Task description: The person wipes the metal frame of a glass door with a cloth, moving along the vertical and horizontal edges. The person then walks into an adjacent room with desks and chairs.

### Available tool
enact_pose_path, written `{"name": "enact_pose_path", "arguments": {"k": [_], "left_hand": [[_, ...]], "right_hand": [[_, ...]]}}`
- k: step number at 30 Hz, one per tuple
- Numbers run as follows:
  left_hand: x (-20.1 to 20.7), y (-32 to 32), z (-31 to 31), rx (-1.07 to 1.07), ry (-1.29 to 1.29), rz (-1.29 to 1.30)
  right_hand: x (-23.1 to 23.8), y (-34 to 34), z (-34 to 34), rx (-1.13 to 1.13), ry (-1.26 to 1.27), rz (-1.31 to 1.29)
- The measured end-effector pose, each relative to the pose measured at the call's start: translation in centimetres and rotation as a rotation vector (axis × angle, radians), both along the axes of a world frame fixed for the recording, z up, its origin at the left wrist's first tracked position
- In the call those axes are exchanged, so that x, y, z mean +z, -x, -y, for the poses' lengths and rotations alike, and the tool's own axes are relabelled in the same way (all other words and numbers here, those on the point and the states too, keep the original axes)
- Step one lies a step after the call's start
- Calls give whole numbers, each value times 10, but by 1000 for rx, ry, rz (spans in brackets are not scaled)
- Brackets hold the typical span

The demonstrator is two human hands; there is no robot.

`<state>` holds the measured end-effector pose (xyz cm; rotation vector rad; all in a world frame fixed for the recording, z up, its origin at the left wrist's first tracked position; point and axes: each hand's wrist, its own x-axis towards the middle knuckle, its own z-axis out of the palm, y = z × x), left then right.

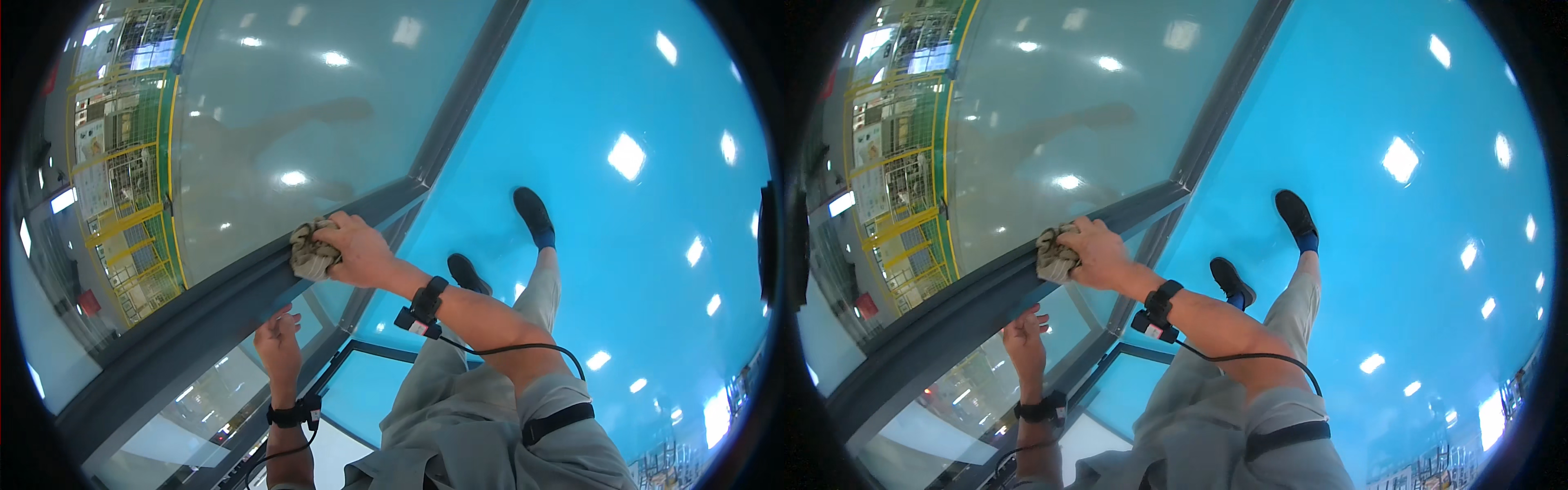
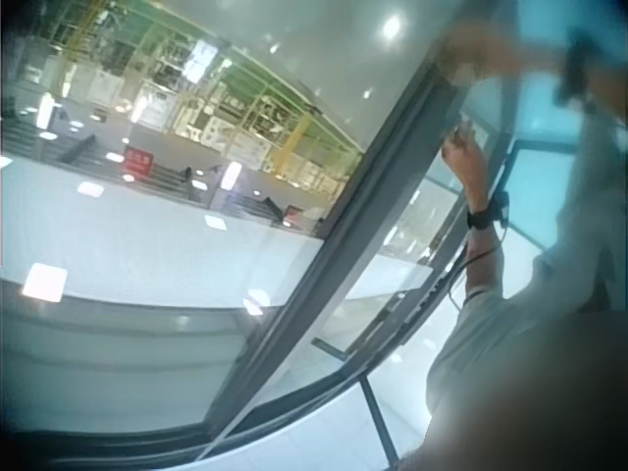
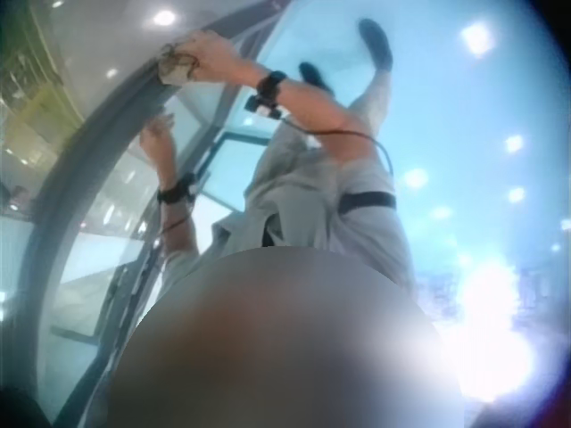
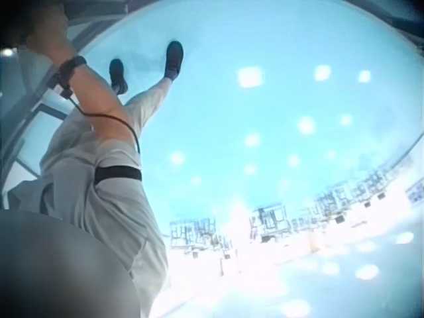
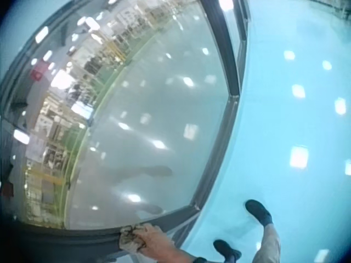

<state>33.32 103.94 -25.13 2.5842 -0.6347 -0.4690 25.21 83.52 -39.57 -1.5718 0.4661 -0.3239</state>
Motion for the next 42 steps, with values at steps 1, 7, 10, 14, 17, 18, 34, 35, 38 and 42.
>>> {"name": "enact_pose_path", "arguments": {"k": [1, 7, 10, 14, 17, 18, 34, 35, 38, 42], "left_hand": [[10, 2, 3, 5, 40, 7], [91, 19, 12, -17, 84, 86], [103, 21, 11, -77, 150, 176], [166, 26, 4, -73, 164, 257], [191, 35, 10, -64, 185, 268], [199, 40, 11, -53, 192, 267], [113, 20, -34, -307, -85, 547], [113, 9, -34, -268, -103, 488], [105, 17, -10, -23, 105, 246], [108, 36, 13, 90, 288, 248]], "right_hand": [[-3, 3, 3, 0, 4, -38], [8, 18, 16, 38, 6, -206], [-4, 27, 23, 17, 15, -303], [1, 24, 21, -12, 2, -498], [21, 25, 29, -9, -43, -600], [32, 28, 31, 1, -59, -620], [224, 19, 13, 46, 3, 452], [208, 21, 17, 24, -4, 397], [136, 26, 16, -26, -38, 208], [67, 30, 18, -3, -50, -37]]}}
